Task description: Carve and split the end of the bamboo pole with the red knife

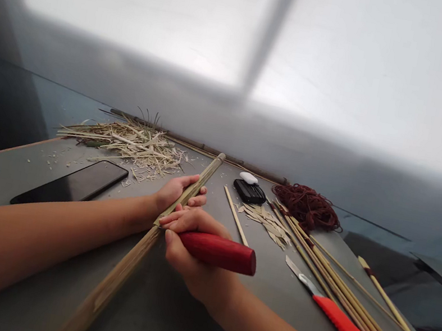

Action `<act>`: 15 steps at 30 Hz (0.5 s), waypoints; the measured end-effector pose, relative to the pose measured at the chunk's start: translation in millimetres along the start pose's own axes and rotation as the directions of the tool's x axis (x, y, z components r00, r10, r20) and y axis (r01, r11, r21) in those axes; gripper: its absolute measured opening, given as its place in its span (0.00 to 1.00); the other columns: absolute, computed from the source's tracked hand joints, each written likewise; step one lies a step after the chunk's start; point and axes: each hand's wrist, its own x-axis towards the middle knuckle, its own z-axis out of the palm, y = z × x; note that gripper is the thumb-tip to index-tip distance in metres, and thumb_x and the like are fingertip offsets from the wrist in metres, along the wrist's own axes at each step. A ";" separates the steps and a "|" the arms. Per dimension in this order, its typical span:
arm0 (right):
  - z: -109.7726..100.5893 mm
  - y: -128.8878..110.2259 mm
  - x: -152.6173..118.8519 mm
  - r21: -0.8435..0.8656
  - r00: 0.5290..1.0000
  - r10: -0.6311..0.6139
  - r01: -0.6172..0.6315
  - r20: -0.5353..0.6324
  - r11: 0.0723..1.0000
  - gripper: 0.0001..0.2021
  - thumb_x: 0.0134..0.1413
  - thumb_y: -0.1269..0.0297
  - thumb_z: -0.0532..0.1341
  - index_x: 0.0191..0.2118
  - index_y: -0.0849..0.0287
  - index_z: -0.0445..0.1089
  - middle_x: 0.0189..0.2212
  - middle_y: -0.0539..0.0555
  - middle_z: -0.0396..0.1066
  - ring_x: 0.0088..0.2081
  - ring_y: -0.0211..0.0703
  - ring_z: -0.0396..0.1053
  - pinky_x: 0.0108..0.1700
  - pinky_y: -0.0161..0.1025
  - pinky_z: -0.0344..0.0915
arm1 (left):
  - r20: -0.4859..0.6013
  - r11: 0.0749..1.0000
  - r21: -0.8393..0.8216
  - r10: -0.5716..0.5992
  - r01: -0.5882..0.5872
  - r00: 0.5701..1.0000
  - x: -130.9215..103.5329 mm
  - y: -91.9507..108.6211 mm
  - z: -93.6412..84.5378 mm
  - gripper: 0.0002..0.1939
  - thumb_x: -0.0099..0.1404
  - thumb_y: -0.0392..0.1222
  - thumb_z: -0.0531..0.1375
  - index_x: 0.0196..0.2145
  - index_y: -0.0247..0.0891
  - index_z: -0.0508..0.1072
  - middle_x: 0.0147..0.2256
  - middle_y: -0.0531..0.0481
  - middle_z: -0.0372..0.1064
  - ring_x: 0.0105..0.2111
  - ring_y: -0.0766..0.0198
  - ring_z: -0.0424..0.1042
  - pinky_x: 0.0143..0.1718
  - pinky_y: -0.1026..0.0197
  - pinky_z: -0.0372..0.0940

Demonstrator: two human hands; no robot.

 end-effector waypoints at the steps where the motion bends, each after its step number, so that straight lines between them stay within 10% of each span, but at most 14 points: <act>1: -0.5 -0.1 -0.4 0.001 1.000 -0.001 0.001 0.000 1.000 0.13 0.48 0.76 0.63 0.30 0.46 0.74 0.34 0.46 0.78 0.40 0.46 0.75 0.55 0.46 0.68 | -0.026 1.000 0.017 -0.011 0.012 1.000 -1.5 0.3 2.4 0.23 0.72 0.49 0.37 0.23 0.39 0.57 0.12 0.56 0.50 0.06 0.72 0.45 0.06 0.71 0.43; 15: 3.2 -3.8 -2.1 -0.065 0.999 -0.010 0.007 -0.039 0.998 0.11 0.47 0.75 0.64 0.29 0.47 0.74 0.34 0.48 0.79 0.39 0.48 0.77 0.55 0.47 0.68 | -0.219 0.984 0.178 0.019 0.021 0.976 -10.3 1.6 21.6 0.22 0.73 0.46 0.39 0.23 0.38 0.57 0.10 0.56 0.50 0.07 0.72 0.45 0.08 0.70 0.39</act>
